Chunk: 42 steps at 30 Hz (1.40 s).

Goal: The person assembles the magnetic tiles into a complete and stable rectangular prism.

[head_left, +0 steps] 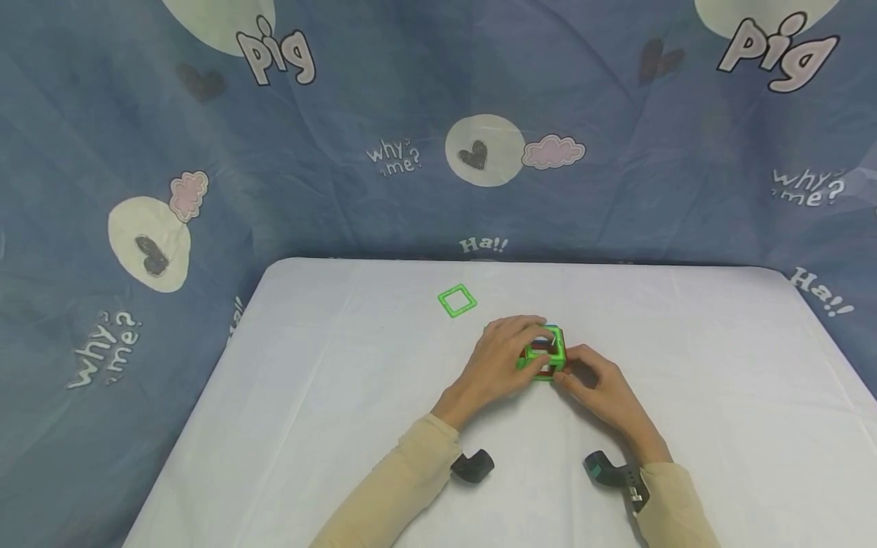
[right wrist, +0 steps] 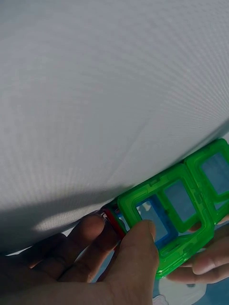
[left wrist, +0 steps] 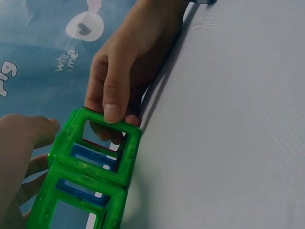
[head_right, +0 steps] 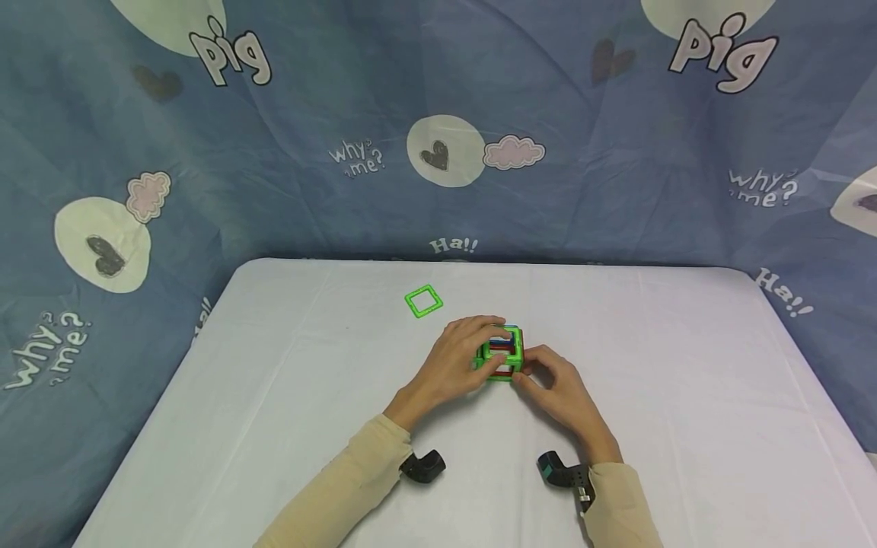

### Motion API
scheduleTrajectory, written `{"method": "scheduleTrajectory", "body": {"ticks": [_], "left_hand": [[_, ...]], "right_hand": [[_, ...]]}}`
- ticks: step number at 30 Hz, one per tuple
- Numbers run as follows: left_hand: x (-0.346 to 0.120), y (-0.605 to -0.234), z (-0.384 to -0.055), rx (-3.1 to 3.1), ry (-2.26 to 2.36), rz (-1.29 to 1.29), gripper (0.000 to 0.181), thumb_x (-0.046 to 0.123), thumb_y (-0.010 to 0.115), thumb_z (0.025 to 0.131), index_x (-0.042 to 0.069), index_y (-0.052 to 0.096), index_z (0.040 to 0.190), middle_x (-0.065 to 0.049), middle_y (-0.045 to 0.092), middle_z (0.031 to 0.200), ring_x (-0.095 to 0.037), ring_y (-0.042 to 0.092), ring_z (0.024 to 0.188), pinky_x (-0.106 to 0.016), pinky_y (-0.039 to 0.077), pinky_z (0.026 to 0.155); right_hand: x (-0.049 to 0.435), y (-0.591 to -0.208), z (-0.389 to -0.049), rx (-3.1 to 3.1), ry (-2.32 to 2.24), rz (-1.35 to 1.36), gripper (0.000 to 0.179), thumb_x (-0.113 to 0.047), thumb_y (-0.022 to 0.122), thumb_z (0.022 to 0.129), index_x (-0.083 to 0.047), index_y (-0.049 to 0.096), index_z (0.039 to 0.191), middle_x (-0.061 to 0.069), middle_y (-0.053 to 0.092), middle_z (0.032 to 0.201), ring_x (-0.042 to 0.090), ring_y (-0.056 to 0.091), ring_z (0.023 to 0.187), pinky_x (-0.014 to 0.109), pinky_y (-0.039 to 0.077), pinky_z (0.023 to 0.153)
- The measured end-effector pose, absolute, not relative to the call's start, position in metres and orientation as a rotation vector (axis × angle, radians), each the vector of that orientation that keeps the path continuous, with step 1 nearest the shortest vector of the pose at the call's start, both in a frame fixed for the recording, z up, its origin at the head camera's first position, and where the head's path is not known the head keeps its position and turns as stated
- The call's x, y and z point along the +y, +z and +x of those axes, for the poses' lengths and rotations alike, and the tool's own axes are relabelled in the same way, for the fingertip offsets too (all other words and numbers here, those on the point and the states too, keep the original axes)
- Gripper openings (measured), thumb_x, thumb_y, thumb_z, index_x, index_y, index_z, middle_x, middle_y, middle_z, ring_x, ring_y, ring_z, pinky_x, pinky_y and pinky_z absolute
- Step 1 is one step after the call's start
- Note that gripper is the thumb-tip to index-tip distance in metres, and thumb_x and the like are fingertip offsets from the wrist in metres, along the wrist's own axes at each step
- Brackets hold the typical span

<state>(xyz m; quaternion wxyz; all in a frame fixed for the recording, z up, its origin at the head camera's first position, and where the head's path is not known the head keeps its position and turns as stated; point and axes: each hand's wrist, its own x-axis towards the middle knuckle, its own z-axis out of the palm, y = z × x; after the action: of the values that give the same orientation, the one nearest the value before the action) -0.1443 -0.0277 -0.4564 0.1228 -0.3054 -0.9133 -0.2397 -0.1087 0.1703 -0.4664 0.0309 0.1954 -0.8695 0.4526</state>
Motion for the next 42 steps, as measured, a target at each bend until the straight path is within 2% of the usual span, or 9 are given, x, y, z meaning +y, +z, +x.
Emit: {"method": "scheduleTrajectory", "body": {"ticks": [11,22,28,34,42], "left_hand": [[-0.042,-0.453,-0.156,-2.522,-0.985,-0.802,0.023,0.033,0.052,0.097,0.021,0.063,0.114,0.003,0.059,0.126,-0.013,0.053,0.120,-0.040,0.043,0.101],[-0.071,-0.457,-0.174,-2.524,-1.146,-0.597,0.034,0.037,0.037,0.102,0.021,0.063,0.116,0.004,0.059,0.125,-0.012,0.050,0.124,-0.041,0.039,0.107],[-0.089,-0.466,-0.185,-2.592,-1.152,-0.425,0.023,0.030,0.048,0.099,0.024,0.061,0.117,0.004,0.057,0.128,-0.017,0.048,0.125,-0.044,0.038,0.107],[-0.101,-0.475,-0.196,-2.610,-1.114,-0.342,0.021,0.024,0.058,0.093,0.023,0.062,0.114,0.002,0.057,0.127,-0.020,0.050,0.123,-0.046,0.038,0.103],[-0.116,-0.484,-0.204,-2.652,-1.020,-0.258,0.025,0.029,0.065,0.089,0.021,0.065,0.112,-0.002,0.055,0.129,-0.025,0.048,0.122,-0.052,0.034,0.104]], "right_hand": [[0.171,-0.468,-0.109,-2.684,1.393,0.587,0.025,-0.007,0.071,0.083,-0.008,0.063,0.107,0.001,0.065,0.095,0.017,0.057,0.095,0.006,0.036,0.095],[0.171,-0.467,-0.108,-2.679,1.408,0.578,0.025,-0.006,0.071,0.082,-0.006,0.064,0.106,0.002,0.064,0.095,0.018,0.056,0.093,0.005,0.035,0.095],[0.171,-0.467,-0.108,-2.681,1.398,0.582,0.025,-0.006,0.071,0.082,-0.007,0.064,0.106,0.002,0.064,0.095,0.020,0.056,0.094,0.004,0.034,0.095],[0.171,-0.465,-0.109,-2.705,1.407,0.554,0.025,-0.008,0.071,0.083,-0.007,0.063,0.107,0.003,0.065,0.097,0.023,0.057,0.098,0.004,0.033,0.097],[0.171,-0.464,-0.109,-2.725,1.430,0.540,0.026,-0.008,0.070,0.084,-0.007,0.063,0.109,0.004,0.065,0.098,0.024,0.056,0.099,0.004,0.030,0.098]]}}
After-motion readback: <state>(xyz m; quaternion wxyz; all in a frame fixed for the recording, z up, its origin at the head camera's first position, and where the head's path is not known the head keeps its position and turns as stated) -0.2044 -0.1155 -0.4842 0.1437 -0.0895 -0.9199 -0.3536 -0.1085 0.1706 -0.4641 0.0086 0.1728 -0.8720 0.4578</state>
